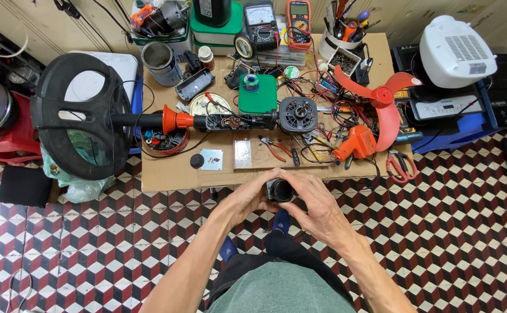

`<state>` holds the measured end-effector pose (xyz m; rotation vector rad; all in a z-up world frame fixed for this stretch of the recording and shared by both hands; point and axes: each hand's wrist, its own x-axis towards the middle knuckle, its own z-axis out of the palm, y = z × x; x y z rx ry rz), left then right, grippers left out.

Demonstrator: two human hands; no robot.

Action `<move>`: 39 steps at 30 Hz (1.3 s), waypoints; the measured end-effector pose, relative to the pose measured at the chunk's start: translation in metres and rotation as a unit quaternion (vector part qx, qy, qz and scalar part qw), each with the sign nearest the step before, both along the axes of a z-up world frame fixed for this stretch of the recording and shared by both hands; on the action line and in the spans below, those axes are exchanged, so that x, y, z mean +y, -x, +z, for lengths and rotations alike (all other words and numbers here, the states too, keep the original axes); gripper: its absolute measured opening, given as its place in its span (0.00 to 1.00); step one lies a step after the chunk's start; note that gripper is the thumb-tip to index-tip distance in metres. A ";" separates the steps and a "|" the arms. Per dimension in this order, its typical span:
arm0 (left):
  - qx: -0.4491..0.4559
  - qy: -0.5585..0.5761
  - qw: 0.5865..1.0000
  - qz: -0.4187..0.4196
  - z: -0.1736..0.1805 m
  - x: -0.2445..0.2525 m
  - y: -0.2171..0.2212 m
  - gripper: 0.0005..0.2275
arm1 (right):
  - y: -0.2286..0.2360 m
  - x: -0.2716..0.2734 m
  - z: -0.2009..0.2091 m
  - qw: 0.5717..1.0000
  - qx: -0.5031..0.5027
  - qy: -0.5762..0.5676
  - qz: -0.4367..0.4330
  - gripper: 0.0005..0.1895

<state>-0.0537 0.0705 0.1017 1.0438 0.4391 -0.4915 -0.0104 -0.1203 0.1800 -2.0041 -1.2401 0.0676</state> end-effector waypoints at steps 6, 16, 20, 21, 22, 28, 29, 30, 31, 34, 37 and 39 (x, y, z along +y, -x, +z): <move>0.014 0.061 0.998 -0.005 -0.044 -0.008 0.002 0.28 | 0.003 -0.012 -0.016 0.999 0.020 -0.001 -0.041 0.37; -0.072 0.251 0.952 0.162 -0.001 -0.060 -0.006 0.20 | 0.006 -0.009 -0.015 0.977 -0.047 -0.054 -0.202 0.29; -0.082 0.301 0.923 0.226 -0.008 -0.086 -0.016 0.23 | -0.007 -0.012 -0.027 0.966 -0.058 -0.072 -0.242 0.30; -0.090 0.317 0.913 0.240 -0.009 -0.090 -0.020 0.23 | -0.011 -0.012 -0.028 0.963 -0.053 -0.082 -0.250 0.29; -0.099 0.335 0.902 0.253 -0.009 -0.095 -0.024 0.24 | -0.016 -0.014 -0.028 0.960 -0.050 -0.092 -0.258 0.29; -0.141 0.345 0.890 0.264 -0.021 -0.107 -0.045 0.23 | -0.047 -0.022 -0.026 0.968 -0.056 -0.075 -0.233 0.29; -0.144 0.342 0.889 0.269 -0.016 -0.108 -0.050 0.23 | -0.052 -0.023 -0.027 0.969 -0.055 -0.077 -0.228 0.29; -0.127 0.332 0.892 0.279 -0.011 -0.107 -0.053 0.24 | -0.055 -0.024 -0.027 0.971 -0.047 -0.085 -0.218 0.30; -0.110 0.322 0.895 0.288 -0.005 -0.106 -0.056 0.24 | -0.058 -0.024 -0.028 0.973 -0.038 -0.093 -0.209 0.30; -0.099 0.317 0.892 0.307 -0.013 -0.103 -0.066 0.24 | -0.075 -0.017 -0.029 0.974 -0.037 -0.087 -0.206 0.30; -0.102 0.316 0.892 0.306 -0.003 -0.089 -0.078 0.23 | -0.090 -0.008 -0.032 0.972 -0.002 -0.097 -0.213 0.30; -0.099 0.296 0.902 0.298 0.014 -0.070 -0.094 0.23 | -0.106 0.002 -0.031 0.967 0.045 -0.101 -0.230 0.30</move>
